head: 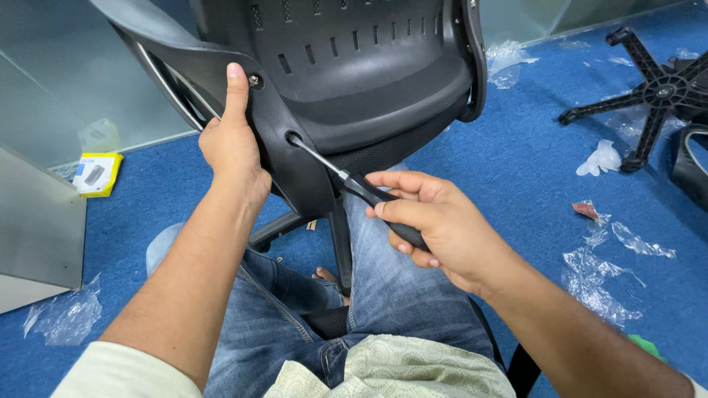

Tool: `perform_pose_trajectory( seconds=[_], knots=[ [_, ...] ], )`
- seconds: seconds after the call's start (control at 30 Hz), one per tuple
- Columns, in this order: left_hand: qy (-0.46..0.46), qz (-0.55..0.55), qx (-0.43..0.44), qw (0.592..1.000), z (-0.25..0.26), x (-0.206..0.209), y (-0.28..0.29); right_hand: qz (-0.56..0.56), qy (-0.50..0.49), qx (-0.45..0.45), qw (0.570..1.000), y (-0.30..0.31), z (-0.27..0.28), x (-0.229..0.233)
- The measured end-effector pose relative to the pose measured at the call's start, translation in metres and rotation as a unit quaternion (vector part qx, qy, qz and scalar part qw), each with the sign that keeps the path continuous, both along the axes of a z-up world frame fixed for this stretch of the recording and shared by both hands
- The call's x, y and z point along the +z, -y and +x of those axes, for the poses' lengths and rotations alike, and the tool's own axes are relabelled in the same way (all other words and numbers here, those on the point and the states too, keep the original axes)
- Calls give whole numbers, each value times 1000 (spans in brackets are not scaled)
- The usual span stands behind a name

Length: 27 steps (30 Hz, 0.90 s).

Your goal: The person uses a screwdriver to tighten screws on the underside of a black office chair seat, securing the seat to the frame. The person holds the chair steady with one hand while turning the screwdriver with the other.

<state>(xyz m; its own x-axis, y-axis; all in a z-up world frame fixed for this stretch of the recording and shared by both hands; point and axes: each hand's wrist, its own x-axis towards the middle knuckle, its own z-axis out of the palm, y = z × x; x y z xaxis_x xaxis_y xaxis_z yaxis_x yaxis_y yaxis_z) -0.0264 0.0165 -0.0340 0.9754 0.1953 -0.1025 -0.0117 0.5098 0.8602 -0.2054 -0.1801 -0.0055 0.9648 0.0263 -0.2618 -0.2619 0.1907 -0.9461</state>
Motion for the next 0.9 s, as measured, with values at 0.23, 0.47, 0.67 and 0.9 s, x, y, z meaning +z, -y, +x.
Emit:
perform_pose_trajectory(
  seconds=[0.23,0.47,0.67,0.9],
  knots=[
    [8,19,13,1000,3,-4,0,112,-27,-3,993,8,2,-8],
    [11,9,13,1000,3,-6,1,130,-39,-2,991,9,4,-12],
    [-8,18,26,999,-2,-1,4,47,-62,-15,997,8,8,7],
    [-33,49,31,998,-10,-1,12,-177,-6,31,984,15,28,35]
  ],
)
